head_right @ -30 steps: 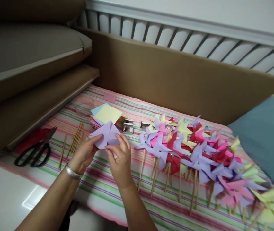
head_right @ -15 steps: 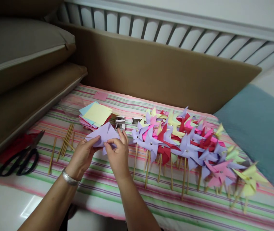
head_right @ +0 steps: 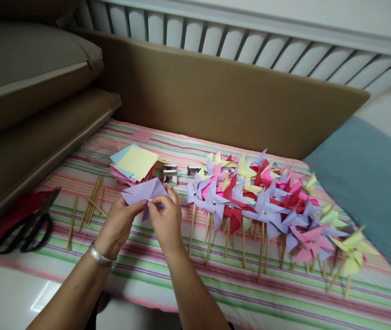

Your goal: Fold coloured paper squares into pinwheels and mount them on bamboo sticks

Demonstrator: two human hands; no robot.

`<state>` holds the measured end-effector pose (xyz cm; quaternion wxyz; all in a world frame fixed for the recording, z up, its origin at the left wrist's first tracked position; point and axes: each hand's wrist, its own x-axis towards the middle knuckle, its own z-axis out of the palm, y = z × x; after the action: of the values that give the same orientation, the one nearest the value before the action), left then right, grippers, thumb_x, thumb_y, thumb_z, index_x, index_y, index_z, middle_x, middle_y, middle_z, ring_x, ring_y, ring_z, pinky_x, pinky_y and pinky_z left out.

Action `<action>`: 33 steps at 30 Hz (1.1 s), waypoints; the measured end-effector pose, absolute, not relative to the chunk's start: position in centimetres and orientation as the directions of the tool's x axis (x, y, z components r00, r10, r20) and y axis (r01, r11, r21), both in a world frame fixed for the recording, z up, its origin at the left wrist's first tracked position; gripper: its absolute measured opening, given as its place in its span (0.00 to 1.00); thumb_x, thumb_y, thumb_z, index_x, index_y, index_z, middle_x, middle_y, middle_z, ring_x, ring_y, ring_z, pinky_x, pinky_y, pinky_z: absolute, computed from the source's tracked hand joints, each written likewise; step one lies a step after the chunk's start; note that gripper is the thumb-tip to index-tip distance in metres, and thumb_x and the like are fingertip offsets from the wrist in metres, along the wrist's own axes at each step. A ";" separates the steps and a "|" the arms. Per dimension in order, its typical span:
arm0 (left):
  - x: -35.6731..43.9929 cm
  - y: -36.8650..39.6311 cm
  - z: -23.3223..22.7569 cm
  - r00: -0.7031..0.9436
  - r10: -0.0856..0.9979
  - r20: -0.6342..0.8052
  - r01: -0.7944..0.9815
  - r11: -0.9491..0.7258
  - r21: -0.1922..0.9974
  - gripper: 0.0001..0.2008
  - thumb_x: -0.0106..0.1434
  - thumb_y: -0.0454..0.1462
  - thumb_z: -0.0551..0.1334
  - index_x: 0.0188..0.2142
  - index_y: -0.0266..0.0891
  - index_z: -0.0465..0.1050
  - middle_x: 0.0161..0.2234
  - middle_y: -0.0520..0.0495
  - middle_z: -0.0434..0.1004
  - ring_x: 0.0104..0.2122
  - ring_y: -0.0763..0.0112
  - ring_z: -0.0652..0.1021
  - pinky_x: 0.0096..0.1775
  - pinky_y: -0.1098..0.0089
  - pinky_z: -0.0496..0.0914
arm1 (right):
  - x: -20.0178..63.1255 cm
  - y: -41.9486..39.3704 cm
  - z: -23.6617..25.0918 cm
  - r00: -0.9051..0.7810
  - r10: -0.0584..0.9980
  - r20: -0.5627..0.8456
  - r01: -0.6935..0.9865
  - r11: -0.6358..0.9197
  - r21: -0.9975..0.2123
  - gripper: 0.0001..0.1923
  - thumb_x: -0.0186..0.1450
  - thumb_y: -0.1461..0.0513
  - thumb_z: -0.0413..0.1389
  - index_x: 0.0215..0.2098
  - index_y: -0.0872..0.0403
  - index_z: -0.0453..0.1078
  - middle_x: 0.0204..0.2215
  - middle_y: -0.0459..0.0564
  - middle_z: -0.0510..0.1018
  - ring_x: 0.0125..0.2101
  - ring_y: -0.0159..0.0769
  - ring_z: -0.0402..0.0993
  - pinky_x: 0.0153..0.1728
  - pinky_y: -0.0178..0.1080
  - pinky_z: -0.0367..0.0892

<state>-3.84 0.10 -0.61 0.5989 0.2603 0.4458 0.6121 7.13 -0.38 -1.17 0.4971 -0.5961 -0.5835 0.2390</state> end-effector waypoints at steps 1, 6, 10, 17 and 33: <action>-4.0 0.2 -0.7 -0.169 0.961 -0.219 -0.484 0.113 0.868 0.15 0.42 0.33 0.70 0.33 0.34 0.76 0.30 0.47 0.80 0.29 0.69 0.76 0.36 0.69 0.68 | 7.3 -0.3 -1.1 0.212 0.937 0.277 0.431 0.164 -0.887 0.01 0.54 0.62 0.58 0.25 0.52 0.72 0.52 0.53 0.70 0.56 0.47 0.61 0.55 0.50 0.55; -4.8 0.4 -0.7 -0.131 0.960 -0.247 -0.401 0.177 0.899 0.18 0.41 0.33 0.70 0.35 0.34 0.75 0.31 0.46 0.80 0.30 0.68 0.76 0.35 0.69 0.68 | 8.4 0.2 -0.5 0.196 0.978 0.071 0.074 0.058 -0.996 0.23 0.52 0.62 0.60 0.46 0.51 0.66 0.38 0.50 0.77 0.40 0.41 0.74 0.42 0.44 0.68; -4.7 0.2 -0.6 -0.073 0.965 -0.253 -0.353 0.212 0.911 0.18 0.40 0.31 0.69 0.35 0.33 0.75 0.31 0.46 0.80 0.30 0.68 0.76 0.36 0.69 0.68 | 9.0 0.4 -0.1 0.009 0.991 -0.131 -0.179 -0.128 -0.976 0.33 0.48 0.64 0.62 0.52 0.51 0.61 0.30 0.45 0.78 0.31 0.38 0.75 0.32 0.39 0.70; -4.1 -0.1 -0.5 -0.032 0.964 -0.265 -0.297 0.243 0.923 0.17 0.41 0.31 0.69 0.34 0.34 0.75 0.30 0.47 0.80 0.28 0.68 0.76 0.33 0.70 0.69 | 9.2 0.4 -0.3 0.049 0.993 -0.111 -0.061 -0.108 -0.992 0.33 0.45 0.66 0.62 0.50 0.49 0.65 0.41 0.46 0.76 0.39 0.38 0.72 0.37 0.38 0.68; -4.2 -0.2 -0.8 0.165 0.922 -0.350 -0.471 0.385 0.794 0.11 0.43 0.35 0.70 0.28 0.32 0.77 0.24 0.46 0.80 0.23 0.72 0.76 0.30 0.73 0.68 | 8.5 0.2 -0.1 0.062 0.979 -0.192 -0.330 -0.162 -0.930 0.36 0.45 0.66 0.63 0.52 0.50 0.62 0.35 0.43 0.77 0.35 0.36 0.73 0.36 0.37 0.68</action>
<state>-4.23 -0.20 -0.85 0.7155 0.2656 0.4250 0.4868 8.52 0.22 -0.06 0.5508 -0.4772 -0.3404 0.5942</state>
